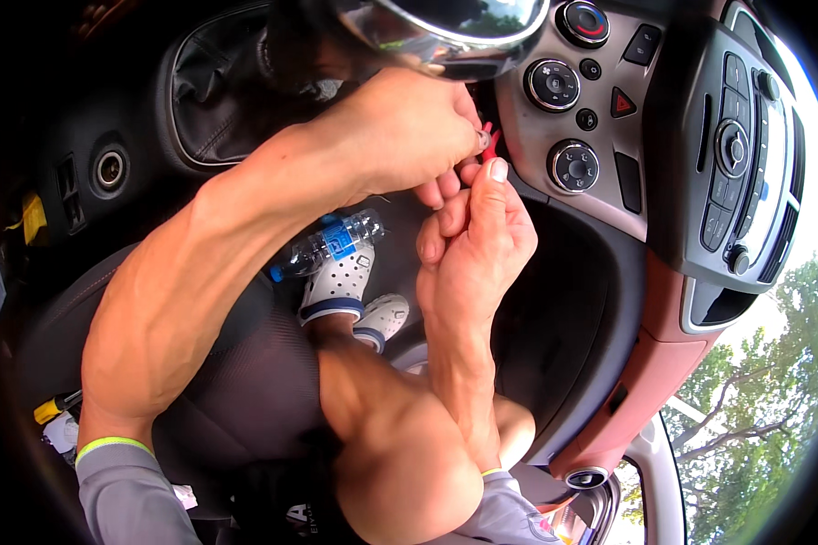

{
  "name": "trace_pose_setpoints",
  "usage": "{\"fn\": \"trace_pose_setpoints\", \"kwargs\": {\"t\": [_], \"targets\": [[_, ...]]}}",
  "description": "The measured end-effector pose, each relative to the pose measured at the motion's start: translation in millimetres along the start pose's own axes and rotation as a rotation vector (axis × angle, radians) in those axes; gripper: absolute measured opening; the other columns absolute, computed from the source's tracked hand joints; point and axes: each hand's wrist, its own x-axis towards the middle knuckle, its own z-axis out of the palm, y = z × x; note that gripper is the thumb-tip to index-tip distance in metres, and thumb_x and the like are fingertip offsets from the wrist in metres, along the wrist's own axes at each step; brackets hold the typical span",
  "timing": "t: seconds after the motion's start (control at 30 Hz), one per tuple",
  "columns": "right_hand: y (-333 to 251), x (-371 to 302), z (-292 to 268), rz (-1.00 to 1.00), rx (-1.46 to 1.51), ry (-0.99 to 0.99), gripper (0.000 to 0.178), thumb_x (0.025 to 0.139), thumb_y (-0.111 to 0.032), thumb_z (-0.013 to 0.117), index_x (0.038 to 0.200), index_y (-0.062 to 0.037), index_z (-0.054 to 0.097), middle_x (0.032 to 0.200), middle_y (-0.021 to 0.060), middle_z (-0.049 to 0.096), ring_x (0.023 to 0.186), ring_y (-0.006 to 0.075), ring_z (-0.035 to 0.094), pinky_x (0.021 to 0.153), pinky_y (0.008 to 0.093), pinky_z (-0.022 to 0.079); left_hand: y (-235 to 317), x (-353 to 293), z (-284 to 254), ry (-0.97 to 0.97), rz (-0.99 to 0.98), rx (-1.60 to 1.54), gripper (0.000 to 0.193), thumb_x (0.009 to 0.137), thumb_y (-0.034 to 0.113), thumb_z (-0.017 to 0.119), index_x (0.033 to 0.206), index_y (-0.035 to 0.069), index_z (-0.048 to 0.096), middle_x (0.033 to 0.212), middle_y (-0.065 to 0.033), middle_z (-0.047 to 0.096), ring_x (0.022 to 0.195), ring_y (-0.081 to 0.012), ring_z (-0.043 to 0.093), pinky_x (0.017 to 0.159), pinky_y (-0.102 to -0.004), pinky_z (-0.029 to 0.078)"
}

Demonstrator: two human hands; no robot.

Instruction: The person uses a red plastic pry tool and a metal pick to remove a dashboard trim panel on the passenger side of a car. They insert the tools into seams, pry to release clips, and pull the panel away from the dashboard.

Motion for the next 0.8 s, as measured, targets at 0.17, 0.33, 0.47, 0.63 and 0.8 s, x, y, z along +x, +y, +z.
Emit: {"fn": "trace_pose_setpoints", "kwargs": {"t": [0.17, 0.33, 0.47, 0.63, 0.8], "targets": [[6, 1, 5, -0.007, 0.044, -0.01, 0.039, 0.109, -0.034, 0.054, 0.088, -0.0028, 0.062, 0.059, 0.0005, 0.049, 0.04, 0.0098, 0.037, 0.036, 0.0247, 0.028, -13, 3, 9, 0.09, 0.119, -0.088, 0.022, 0.096, 0.008, 0.064, 0.104, -0.01, 0.073, 0.074, -0.006, 0.067, 0.063, -0.0085, 0.061, 0.055, -0.023, 0.051], [13, 3, 7, -0.067, 0.013, 0.019, 0.042, 0.109, -0.037, 0.053, 0.084, -0.0037, 0.059, 0.059, 0.0011, 0.05, 0.039, 0.0103, 0.038, 0.036, 0.0255, 0.028, -14, 6, 15, 0.131, 0.099, 0.034, 0.023, 0.094, 0.006, 0.065, 0.107, -0.011, 0.073, 0.077, -0.0091, 0.07, 0.064, -0.0113, 0.063, 0.058, -0.0254, 0.052], [7, -2, 12, -0.029, -0.097, 0.076, 0.044, 0.11, -0.039, 0.052, 0.093, 0.0, 0.064, 0.059, 0.0018, 0.051, 0.039, 0.0108, 0.04, 0.035, 0.025, 0.027, -16, 15, 11, 0.151, 0.139, 0.097, 0.025, 0.092, 0.004, 0.065, 0.108, -0.014, 0.071, 0.082, -0.0134, 0.073, 0.069, -0.0142, 0.067, 0.06, -0.0277, 0.053], [-5, -7, 4, -0.008, -0.018, 0.033, 0.04, 0.11, -0.033, 0.052, 0.11, 0.0042, 0.066, 0.06, 0.0045, 0.055, 0.038, 0.0095, 0.042, 0.036, 0.0231, 0.031, -3, 17, 14, 0.167, 0.16, 0.173, 0.023, 0.092, 0.002, 0.063, 0.106, -0.015, 0.07, 0.088, -0.0199, 0.074, 0.077, -0.0226, 0.076, 0.065, -0.0323, 0.059], [-15, -9, 1, 0.076, 0.02, 0.01, 0.038, 0.108, -0.031, 0.056, 0.107, 0.0046, 0.067, 0.06, 0.002, 0.052, 0.037, 0.0094, 0.038, 0.035, 0.0236, 0.025, -4, 16, 12, 0.15, 0.114, 0.166, 0.021, 0.093, 0.001, 0.062, 0.104, -0.014, 0.07, 0.085, -0.0188, 0.073, 0.073, -0.0215, 0.074, 0.065, -0.0324, 0.06]]}}
